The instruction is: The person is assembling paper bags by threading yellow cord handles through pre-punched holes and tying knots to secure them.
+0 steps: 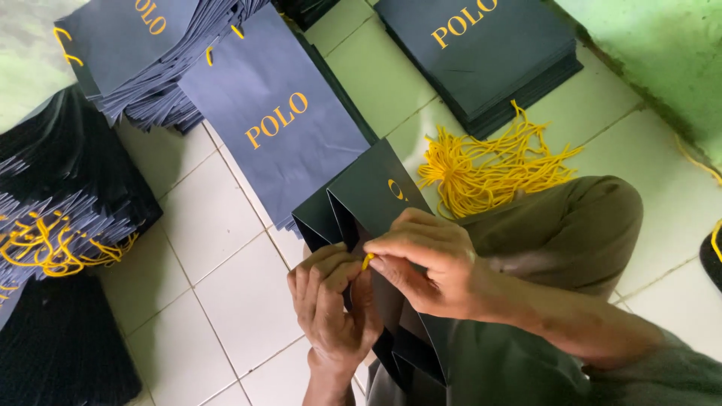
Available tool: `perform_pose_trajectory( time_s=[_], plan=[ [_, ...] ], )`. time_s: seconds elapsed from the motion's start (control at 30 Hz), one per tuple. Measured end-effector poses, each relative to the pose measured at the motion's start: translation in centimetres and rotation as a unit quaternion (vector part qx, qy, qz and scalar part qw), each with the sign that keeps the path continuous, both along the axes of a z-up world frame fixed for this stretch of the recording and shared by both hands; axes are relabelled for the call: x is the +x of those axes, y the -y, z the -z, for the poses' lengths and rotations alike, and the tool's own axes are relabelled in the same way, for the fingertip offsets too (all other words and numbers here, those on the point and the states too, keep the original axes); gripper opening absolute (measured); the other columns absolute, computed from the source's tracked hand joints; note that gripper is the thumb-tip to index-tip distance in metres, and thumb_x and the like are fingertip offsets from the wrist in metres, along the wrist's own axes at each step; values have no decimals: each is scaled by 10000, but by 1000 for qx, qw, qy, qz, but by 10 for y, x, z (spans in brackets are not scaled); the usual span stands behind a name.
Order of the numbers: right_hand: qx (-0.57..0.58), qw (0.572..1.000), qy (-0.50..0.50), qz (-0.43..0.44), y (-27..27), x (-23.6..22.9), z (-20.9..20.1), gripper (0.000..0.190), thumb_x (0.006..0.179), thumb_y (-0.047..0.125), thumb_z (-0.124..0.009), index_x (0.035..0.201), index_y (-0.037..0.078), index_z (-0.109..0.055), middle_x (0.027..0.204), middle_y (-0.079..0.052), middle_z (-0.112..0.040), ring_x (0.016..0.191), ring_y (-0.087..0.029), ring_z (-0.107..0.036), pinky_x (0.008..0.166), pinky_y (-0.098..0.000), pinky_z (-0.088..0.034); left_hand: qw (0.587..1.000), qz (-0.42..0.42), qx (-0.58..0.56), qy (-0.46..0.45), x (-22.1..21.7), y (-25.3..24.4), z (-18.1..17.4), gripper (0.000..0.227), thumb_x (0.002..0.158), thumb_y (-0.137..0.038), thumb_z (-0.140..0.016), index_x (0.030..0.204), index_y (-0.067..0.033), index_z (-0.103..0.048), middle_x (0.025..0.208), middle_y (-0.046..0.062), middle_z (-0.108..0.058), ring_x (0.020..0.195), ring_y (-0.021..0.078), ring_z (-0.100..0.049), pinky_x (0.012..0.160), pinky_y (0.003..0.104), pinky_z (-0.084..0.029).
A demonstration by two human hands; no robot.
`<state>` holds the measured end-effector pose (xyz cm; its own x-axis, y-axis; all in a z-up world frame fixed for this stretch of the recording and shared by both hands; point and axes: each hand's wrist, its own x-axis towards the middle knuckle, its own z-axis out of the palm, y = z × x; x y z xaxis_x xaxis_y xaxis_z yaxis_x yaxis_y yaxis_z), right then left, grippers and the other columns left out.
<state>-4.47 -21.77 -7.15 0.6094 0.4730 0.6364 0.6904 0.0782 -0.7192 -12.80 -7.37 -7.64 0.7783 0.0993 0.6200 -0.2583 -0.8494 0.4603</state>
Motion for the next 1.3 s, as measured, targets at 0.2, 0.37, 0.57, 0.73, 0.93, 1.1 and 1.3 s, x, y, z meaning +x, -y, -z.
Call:
perform_pose_trajectory(
  time_s=[0.2, 0.37, 0.57, 0.73, 0.93, 1.1, 1.3],
  plan=[
    [13, 998, 25, 48, -4, -1, -4, 210, 809, -91, -730, 987, 6, -673, 839, -52, -720, 655, -197, -566, 711, -319, -515, 1000, -6, -4, 15, 2, 1, 0, 174, 852, 19, -714, 944, -61, -590, 917, 56, -678, 976, 239, -674, 905, 387, -426],
    [-106, 986, 117, 59, 0, 2, -16, 165, 818, -29, -675, 964, 36, -635, 871, -49, -590, 724, -225, -479, 681, -361, -440, 1000, -23, -4, -3, 1, -2, 2, 219, 848, 42, -728, 983, -88, -614, 931, 38, -678, 1018, 232, -668, 909, 378, -427],
    [-60, 992, -80, -78, 5, 17, -13, 115, 850, -36, -688, 908, 55, -649, 839, -16, -635, 728, -168, -518, 680, -297, -438, 997, -3, -71, 36, 8, 2, 4, 234, 827, 39, -745, 896, -117, -584, 866, 19, -717, 963, 222, -695, 918, 364, -434],
    [-49, 979, -149, -128, 7, 22, -7, 144, 832, -59, -724, 870, 62, -656, 815, 15, -628, 734, -131, -540, 666, -273, -436, 997, 3, -8, 81, 5, -6, 18, 109, 855, -71, -758, 916, -119, -681, 899, 16, -748, 985, 235, -701, 924, 411, -442],
    [-48, 969, -185, -158, 5, 24, -4, 128, 825, -18, -740, 805, 58, -639, 750, 23, -623, 674, -121, -519, 653, -265, -433, 996, 54, -29, 66, 4, -17, 18, 103, 856, -189, -785, 951, -174, -750, 935, -6, -772, 981, 194, -713, 959, 405, -434],
    [-47, 973, -174, -143, 2, 22, -2, 143, 823, -16, -747, 798, 66, -632, 736, 26, -628, 653, -122, -524, 632, -262, -435, 996, 50, -49, 53, 4, -15, 8, 150, 809, -56, -821, 884, -138, -718, 894, 14, -763, 917, 176, -719, 937, 380, -450],
    [-39, 977, -161, -136, 0, 23, 0, 196, 765, -20, -813, 807, 71, -644, 759, 29, -648, 662, -131, -555, 999, -332, -488, 997, 55, -30, 44, 5, -20, 2, 121, 841, -103, -795, 875, -163, -696, 862, -17, -744, 901, 142, -715, 937, 357, -412]
  ],
)
